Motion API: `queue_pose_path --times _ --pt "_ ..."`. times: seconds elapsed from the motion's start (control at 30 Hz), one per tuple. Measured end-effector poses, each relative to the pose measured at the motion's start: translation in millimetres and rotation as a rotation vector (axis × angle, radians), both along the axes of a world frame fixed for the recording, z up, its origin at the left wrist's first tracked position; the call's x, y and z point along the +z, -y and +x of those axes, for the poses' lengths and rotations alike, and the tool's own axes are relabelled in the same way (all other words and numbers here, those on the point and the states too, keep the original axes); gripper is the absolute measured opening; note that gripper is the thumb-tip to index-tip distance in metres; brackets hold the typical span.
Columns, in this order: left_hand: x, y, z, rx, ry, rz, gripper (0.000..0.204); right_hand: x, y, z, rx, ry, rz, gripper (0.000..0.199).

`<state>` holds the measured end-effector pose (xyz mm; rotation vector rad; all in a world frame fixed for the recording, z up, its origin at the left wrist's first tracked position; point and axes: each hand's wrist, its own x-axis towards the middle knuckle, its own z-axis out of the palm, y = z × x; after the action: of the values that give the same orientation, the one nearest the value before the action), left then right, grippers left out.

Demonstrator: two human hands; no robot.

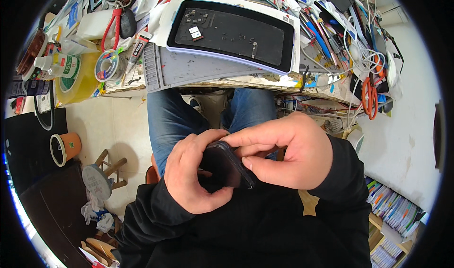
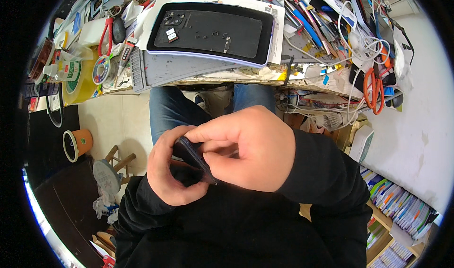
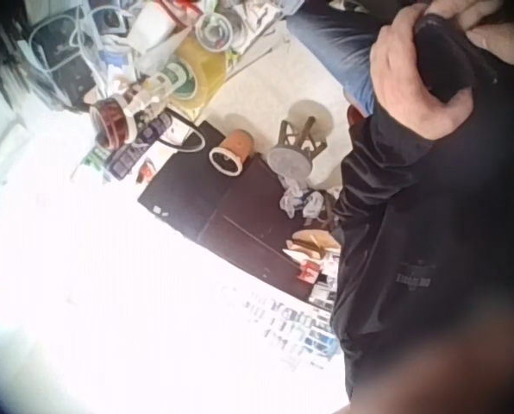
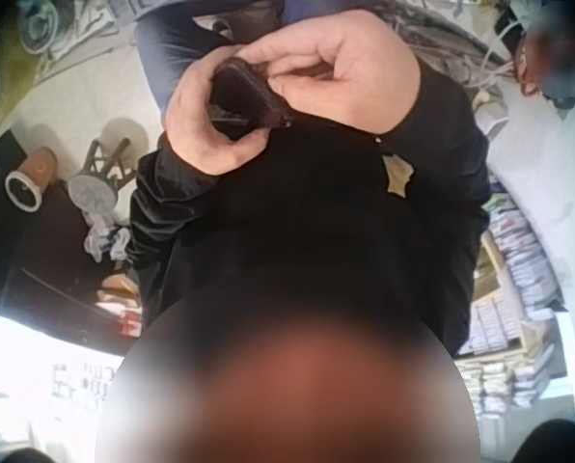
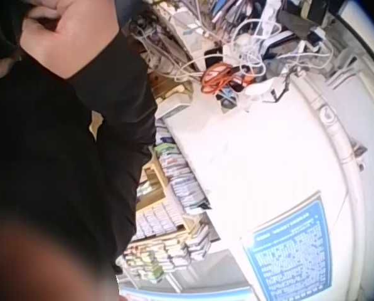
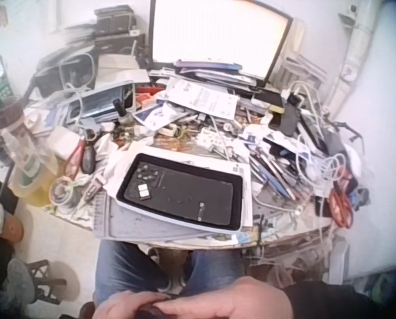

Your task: The person uses a metal spudger to pry and separate the smartphone screen from the chassis, then removes the battery and detaches the display assembly. The phone is held in one hand while the other hand manipulates the tool and components.

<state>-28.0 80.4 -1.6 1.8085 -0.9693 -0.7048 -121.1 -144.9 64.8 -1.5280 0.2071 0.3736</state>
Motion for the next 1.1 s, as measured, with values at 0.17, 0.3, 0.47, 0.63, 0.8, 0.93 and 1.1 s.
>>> queue_pose_path --times 0.17,0.3,0.47,0.63,0.8,0.93,1.1 --pt "-6 8 -3 0.087 -0.005 -0.139 0.078 0 -2 0 -0.022 0.012 -0.013 0.040" --pt "-8 9 -1 0.080 0.076 -0.180 0.079 0 -2 0 -0.018 0.024 -0.004 0.041" --pt "-7 7 0 0.060 0.104 -0.155 0.077 -1 -1 0 -0.011 0.022 -0.026 0.041" --pt "-11 9 -3 0.040 0.140 -0.182 0.078 -2 -3 -2 0.011 0.107 -0.135 0.045" --pt "-15 7 -3 0.029 0.185 -0.198 0.077 -4 -7 -6 -0.006 0.129 -0.224 0.049" --pt "-16 2 -3 -0.031 0.193 -0.142 0.078 -10 -10 -8 -0.023 0.117 -0.208 0.049" --pt "-18 1 -6 -0.038 0.178 -0.128 0.078 -13 -9 -11 -0.006 0.130 -0.197 0.050"
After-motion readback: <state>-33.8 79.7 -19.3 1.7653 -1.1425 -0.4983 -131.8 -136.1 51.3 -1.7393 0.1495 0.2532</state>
